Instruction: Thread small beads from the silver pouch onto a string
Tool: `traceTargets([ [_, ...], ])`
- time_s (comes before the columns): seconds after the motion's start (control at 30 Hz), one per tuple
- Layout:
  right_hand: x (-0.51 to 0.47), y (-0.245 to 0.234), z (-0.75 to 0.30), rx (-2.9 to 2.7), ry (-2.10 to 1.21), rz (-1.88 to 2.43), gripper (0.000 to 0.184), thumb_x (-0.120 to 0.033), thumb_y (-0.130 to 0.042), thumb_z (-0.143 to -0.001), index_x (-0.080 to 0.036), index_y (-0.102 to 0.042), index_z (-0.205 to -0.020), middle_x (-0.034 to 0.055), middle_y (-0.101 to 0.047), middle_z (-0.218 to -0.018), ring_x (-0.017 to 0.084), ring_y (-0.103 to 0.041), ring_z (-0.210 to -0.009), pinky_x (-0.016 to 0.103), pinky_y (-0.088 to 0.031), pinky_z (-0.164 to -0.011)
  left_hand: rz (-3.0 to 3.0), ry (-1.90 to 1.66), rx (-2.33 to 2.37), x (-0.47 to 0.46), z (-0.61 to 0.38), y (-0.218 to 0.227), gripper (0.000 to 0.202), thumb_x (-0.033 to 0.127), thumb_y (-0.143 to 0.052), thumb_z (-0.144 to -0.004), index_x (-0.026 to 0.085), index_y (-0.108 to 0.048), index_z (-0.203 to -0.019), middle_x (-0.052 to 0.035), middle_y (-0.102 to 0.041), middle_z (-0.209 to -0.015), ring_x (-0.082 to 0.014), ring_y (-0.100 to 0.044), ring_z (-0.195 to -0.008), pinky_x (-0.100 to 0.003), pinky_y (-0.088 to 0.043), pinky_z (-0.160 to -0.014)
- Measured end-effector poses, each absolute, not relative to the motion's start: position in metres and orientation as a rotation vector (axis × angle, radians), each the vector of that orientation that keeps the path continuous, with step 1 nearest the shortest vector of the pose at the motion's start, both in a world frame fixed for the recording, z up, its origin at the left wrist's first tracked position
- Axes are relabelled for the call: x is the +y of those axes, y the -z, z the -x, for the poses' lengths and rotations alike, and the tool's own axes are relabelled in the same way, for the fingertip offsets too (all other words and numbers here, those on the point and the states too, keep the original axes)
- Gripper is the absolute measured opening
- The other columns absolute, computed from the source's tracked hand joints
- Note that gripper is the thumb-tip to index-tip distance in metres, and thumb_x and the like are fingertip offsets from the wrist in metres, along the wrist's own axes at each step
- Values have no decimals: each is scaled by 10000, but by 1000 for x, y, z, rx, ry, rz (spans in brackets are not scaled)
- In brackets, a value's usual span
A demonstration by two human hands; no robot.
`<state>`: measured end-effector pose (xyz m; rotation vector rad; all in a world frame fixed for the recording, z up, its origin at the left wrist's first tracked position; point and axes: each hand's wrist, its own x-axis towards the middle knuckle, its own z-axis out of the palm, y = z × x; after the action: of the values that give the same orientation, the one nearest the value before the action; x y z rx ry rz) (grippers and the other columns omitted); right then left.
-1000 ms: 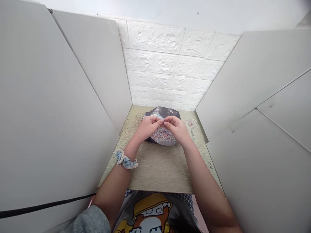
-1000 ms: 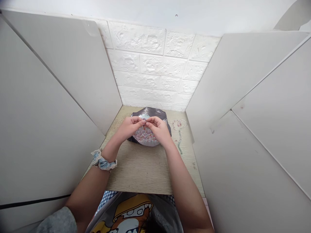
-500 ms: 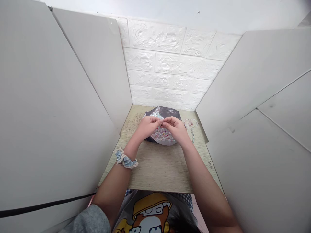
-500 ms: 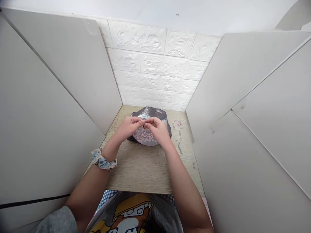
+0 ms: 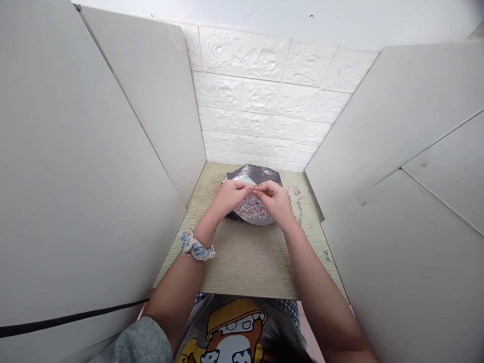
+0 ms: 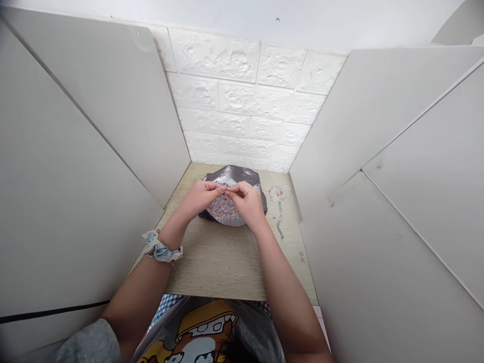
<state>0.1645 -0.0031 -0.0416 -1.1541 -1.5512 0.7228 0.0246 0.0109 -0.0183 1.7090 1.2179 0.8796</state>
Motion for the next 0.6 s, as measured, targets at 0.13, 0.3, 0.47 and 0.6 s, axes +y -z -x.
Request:
traceTargets([
  [0.13, -4, 39, -164, -1613, -654, 1137, 120, -263, -529, -705, -163, -536, -638, 6, -495, -705, 107, -489, -685, 234, -413, -641, -1691, -891, 1137, 11, -26, 20, 348, 444, -464, -710, 127, -551, -595, 34, -376, -490, -52, -311, -449, -186, -243, -423],
  [0.3, -5, 37, -162, -1662, -701, 1070, 115, -227, -458, -749, -173, -509, -661, 9, -467, -774, 100, -478, -715, 213, -418, -611, -1567, -800, 1033, 8, -28, 18, 363, 471, -411, -747, 131, -537, -730, 16, -455, -584, -40, -356, -394, -185, -277, -387],
  [0.47, -5, 37, -164, -1646, -706, 1107, 78, -236, -459, -753, -179, -496, -716, 2, -497, -748, 99, -477, -675, 220, -394, -603, -1498, -752, 967, 9, -25, 16, 363, 468, -447, -735, 121, -483, -634, 12, -446, -569, -14, -314, -361, -165, -227, -351],
  [0.6, -5, 38, -166, -1614, -737, 1155, 111, -282, -449, -764, -180, -491, -744, -1, -524, -724, 103, -480, -646, 226, -379, -590, -1466, -743, 944, 9, -22, 16, 322, 421, -486, -723, 125, -460, -600, 35, -379, -516, -4, -278, -362, -152, -195, -349],
])
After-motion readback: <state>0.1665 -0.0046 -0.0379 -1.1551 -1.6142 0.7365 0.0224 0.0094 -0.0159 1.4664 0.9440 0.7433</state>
